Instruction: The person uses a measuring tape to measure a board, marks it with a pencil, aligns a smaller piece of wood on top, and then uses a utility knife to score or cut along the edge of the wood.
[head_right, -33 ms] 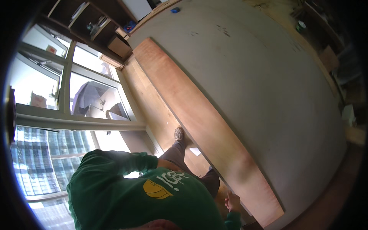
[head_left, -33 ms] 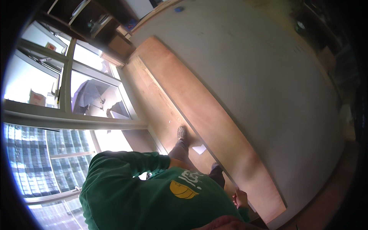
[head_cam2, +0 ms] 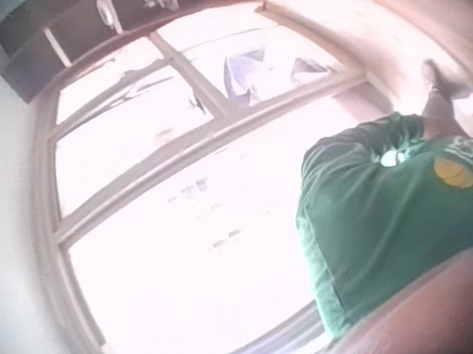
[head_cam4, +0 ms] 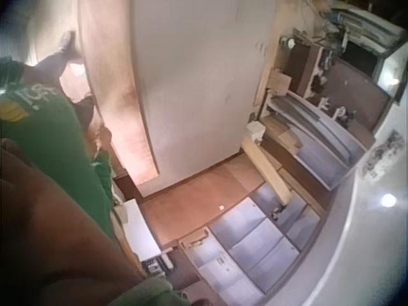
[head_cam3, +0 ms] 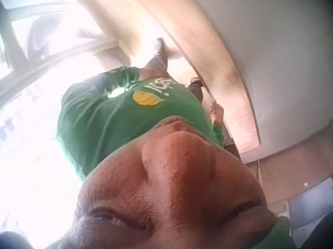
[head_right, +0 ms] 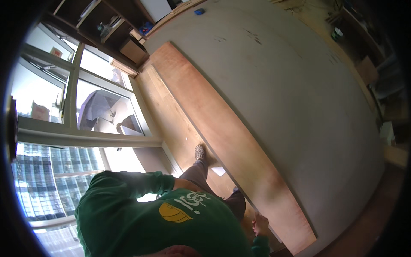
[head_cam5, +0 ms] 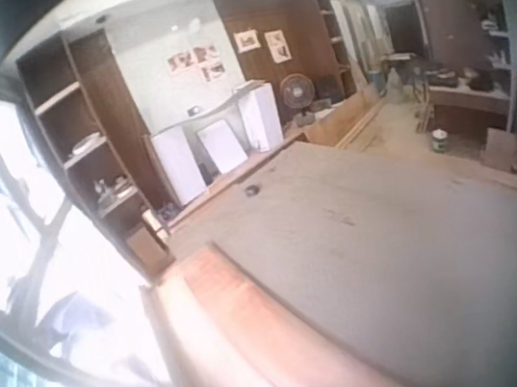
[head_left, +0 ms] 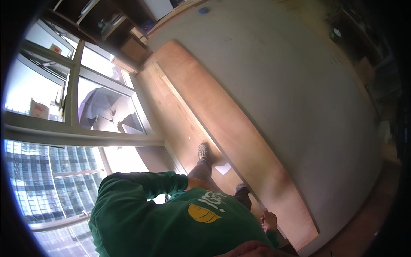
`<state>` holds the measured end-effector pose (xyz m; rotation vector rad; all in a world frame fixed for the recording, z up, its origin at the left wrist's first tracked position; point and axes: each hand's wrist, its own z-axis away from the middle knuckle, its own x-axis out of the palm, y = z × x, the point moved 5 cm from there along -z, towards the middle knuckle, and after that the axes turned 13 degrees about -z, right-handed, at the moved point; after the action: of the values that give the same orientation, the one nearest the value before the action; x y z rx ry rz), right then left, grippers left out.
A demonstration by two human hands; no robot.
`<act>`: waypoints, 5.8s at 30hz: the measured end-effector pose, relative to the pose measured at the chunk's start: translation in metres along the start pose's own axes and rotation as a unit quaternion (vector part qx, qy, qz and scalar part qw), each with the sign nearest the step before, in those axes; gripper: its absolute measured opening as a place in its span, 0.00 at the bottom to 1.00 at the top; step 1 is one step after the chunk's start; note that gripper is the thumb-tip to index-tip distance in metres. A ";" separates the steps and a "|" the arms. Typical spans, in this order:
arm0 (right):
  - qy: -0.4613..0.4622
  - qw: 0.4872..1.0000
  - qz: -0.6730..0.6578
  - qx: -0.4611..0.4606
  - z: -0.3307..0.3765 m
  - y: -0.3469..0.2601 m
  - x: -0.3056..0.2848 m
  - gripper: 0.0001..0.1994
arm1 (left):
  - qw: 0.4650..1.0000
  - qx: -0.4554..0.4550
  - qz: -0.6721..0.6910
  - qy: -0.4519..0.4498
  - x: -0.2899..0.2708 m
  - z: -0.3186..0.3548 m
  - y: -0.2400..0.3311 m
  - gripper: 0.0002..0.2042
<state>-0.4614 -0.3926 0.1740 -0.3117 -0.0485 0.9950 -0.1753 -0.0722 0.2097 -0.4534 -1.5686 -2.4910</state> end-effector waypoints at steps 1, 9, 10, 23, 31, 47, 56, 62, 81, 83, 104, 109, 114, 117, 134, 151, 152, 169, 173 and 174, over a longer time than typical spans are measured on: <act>0.030 0.998 0.038 -0.045 0.001 -0.022 0.034 0.24 | 0.991 -0.056 -0.122 0.013 -0.021 0.030 -0.010 0.19; -0.049 0.885 0.334 -0.320 -0.003 -0.193 0.327 0.18 | 0.971 0.037 -0.101 0.212 -0.116 0.198 -0.051 0.15; -0.042 0.866 0.374 -0.329 -0.021 -0.210 0.342 0.18 | 0.974 0.020 -0.064 0.216 -0.133 0.224 -0.027 0.14; -0.238 0.830 0.336 -0.376 -0.139 -0.253 0.542 0.26 | 0.810 -0.041 -0.122 0.572 -0.387 0.418 0.050 0.17; -0.242 0.816 0.458 -0.258 -0.063 -0.493 0.795 0.18 | 0.884 -0.011 -0.151 0.442 -0.486 0.493 -0.020 0.18; -0.107 0.880 0.344 -0.310 -0.145 -0.573 1.006 0.17 | 0.730 0.095 0.129 0.664 -0.875 0.798 0.062 0.19; -0.096 0.895 0.339 -0.272 -0.066 -0.653 1.153 0.19 | 0.635 -0.191 -0.574 0.481 -1.020 0.866 -0.065 0.16; -0.095 0.926 0.268 -0.247 -0.115 -0.749 1.224 0.14 | 0.723 -0.279 -0.325 0.542 -1.077 0.906 -0.051 0.08; 0.073 0.945 0.241 -0.207 -0.079 -0.658 1.348 0.15 | 0.800 -0.157 -0.331 0.476 -1.514 0.815 -0.105 0.15; 0.090 0.950 0.235 -0.186 -0.076 -0.627 1.355 0.15 | 0.796 -0.071 -0.422 0.429 -1.524 0.799 -0.091 0.18; 0.160 0.977 0.080 -0.118 -0.083 -0.628 1.373 0.12 | 0.812 -0.349 -0.412 0.221 -1.571 0.808 -0.055 0.32; 0.097 0.973 0.115 -0.178 -0.129 -0.591 1.375 0.12 | 0.776 -0.247 -0.475 0.333 -1.579 0.827 0.000 0.31; 0.110 0.960 0.146 -0.211 -0.149 -0.513 1.328 0.11 | 0.788 -0.364 -0.452 0.205 -1.476 0.810 0.103 0.21; 0.099 0.935 0.192 -0.283 -0.172 -0.488 1.321 0.11 | 0.716 -0.445 -0.538 -0.013 -1.443 0.872 0.041 0.19; -0.048 0.920 -0.297 -0.251 -0.082 -0.596 1.402 0.24 | 0.757 -0.436 -0.457 0.167 -1.398 0.853 0.046 0.15; 0.163 0.962 0.129 -0.176 -0.165 -0.487 1.385 0.16 | 0.744 -0.335 -0.574 0.060 -1.379 0.660 0.074 0.13; 0.158 0.976 0.088 -0.123 -0.171 -0.466 1.387 0.16 | 0.745 -0.339 -0.573 0.047 -1.376 0.657 0.066 0.13; 0.196 0.937 0.205 -0.204 -0.183 -0.448 1.412 0.10 | 0.744 -0.327 -0.580 0.063 -1.420 0.708 0.099 0.12; 0.142 0.966 0.163 -0.145 -0.163 -0.443 1.424 0.12 | 0.738 -0.326 -0.590 0.040 -1.422 0.714 0.110 0.12; 0.162 0.954 0.177 -0.179 -0.167 -0.458 1.427 0.12 | 0.737 -0.330 -0.588 0.055 -1.437 0.728 0.119 0.12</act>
<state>0.7244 0.5223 -0.0021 -0.8359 0.1329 1.2788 1.3333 0.4975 0.1177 0.9847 -0.8978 -3.8541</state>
